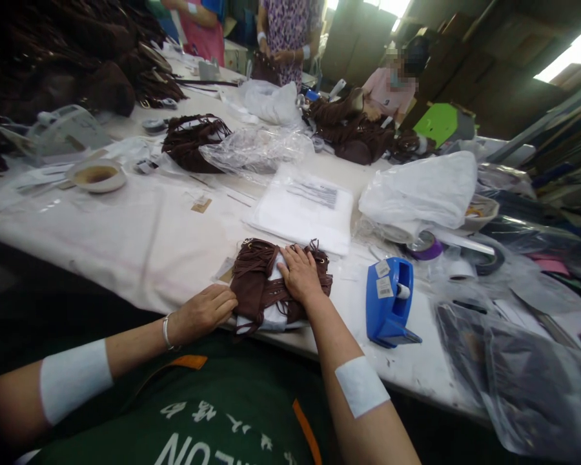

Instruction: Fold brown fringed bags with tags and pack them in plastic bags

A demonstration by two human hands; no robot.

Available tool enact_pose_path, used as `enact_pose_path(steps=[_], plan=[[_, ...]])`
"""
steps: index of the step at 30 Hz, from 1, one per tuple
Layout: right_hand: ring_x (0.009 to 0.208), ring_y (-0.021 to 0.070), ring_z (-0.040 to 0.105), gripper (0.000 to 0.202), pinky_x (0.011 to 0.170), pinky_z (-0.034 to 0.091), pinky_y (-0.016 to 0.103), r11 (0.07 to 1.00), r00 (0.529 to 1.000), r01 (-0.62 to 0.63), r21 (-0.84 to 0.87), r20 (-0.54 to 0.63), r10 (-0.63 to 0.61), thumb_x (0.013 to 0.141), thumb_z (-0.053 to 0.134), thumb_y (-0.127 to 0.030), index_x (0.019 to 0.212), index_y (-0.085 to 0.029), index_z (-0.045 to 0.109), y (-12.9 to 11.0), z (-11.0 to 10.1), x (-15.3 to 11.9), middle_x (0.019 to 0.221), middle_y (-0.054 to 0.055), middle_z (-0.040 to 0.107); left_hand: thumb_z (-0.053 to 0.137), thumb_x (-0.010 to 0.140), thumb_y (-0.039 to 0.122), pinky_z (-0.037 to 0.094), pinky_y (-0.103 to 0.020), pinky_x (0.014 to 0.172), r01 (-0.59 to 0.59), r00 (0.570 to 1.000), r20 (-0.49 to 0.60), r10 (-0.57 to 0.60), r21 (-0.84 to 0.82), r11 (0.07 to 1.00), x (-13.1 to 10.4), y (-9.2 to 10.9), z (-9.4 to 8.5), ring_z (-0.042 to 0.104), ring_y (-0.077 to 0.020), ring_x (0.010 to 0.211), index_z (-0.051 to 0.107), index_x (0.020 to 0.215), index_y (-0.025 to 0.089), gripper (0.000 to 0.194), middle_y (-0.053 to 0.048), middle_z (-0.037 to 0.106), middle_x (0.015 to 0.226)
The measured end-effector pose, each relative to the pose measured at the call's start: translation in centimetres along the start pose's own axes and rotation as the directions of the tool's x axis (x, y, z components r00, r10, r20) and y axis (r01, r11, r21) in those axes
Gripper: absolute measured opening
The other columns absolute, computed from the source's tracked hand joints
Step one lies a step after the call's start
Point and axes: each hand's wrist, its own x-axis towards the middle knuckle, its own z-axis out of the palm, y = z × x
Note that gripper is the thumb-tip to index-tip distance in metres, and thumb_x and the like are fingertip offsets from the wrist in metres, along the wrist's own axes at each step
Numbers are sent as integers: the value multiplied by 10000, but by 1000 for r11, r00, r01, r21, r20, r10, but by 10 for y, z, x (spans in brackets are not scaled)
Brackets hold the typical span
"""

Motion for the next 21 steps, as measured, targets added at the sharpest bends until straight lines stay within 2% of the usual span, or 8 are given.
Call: enact_pose_path(steps=[4, 6, 8, 11, 13, 15, 17, 21], plan=[[1360, 237, 307, 427, 1136, 116, 496, 996, 999, 3, 93, -41, 1, 907, 447, -419, 1304, -270, 500, 0, -10, 5, 1379, 33, 497, 379, 940, 143, 467, -347, 815, -54, 998, 5, 55, -100, 993, -6, -8, -11, 549, -187, 834, 548, 820, 166, 209, -57, 584, 819], [1307, 207, 399, 408, 1118, 236, 440, 988, 996, 3, 156, -87, 11, 933, 371, -428, 1279, -274, 525, 6, -26, 1, 1348, 19, 531, 403, 930, 134, 468, -331, 800, -47, 997, 59, 58, -168, 985, -10, -11, -21, 548, -177, 813, 555, 817, 167, 192, -49, 580, 812], [1256, 174, 461, 455, 1069, 342, 381, 964, 973, -16, 264, -218, 76, 966, 242, -414, 1313, -244, 482, 17, -45, -15, 1356, 32, 523, 439, 917, 133, 469, -317, 794, -12, 998, 52, 25, -232, 973, -10, -10, -35, 547, -170, 811, 561, 847, 169, 146, -44, 581, 823], [1160, 194, 539, 426, 1002, 420, 390, 853, 818, -38, 521, -474, 326, 954, 301, -417, 1263, -208, 507, 33, -61, -64, 1263, 72, 588, 504, 892, 125, 465, -320, 830, -26, 996, -95, -2, -295, 955, 7, 8, -50, 545, -171, 856, 558, 920, 171, 76, -46, 595, 861], [1057, 213, 591, 315, 953, 454, 408, 790, 753, -56, 611, -493, 435, 906, 452, -392, 1126, -218, 595, 39, -57, -103, 1114, 68, 655, 523, 885, 118, 464, -327, 845, -101, 987, -151, 56, -309, 946, 32, 30, -48, 542, -175, 872, 556, 940, 169, 83, -47, 602, 867], [1020, 215, 596, 213, 941, 456, 413, 812, 808, -83, 578, -438, 394, 873, 517, -325, 1021, -228, 635, 40, -44, -135, 1052, 64, 660, 511, 895, 139, 466, -342, 852, -153, 986, -116, 124, -292, 944, 63, 53, -38, 543, -187, 889, 563, 951, 167, 81, -53, 601, 876], [1051, 215, 574, 180, 967, 435, 416, 859, 878, -61, 508, -382, 288, 856, 528, -256, 988, -241, 647, 39, -29, -156, 1075, 64, 642, 506, 904, 182, 472, -364, 842, -123, 992, -20, 121, -234, 965, 91, 70, -22, 543, -207, 903, 569, 960, 162, 87, -65, 592, 894], [1107, 237, 532, 335, 997, 399, 439, 902, 930, -55, 429, -307, 203, 780, 613, -222, 1112, -260, 619, 43, -10, -159, 1148, 69, 613, 549, 876, 255, 489, -382, 766, -12, 982, 186, 24, -69, 998, 124, 85, 5, 545, -239, 859, 579, 935, 140, 133, -90, 582, 888]])
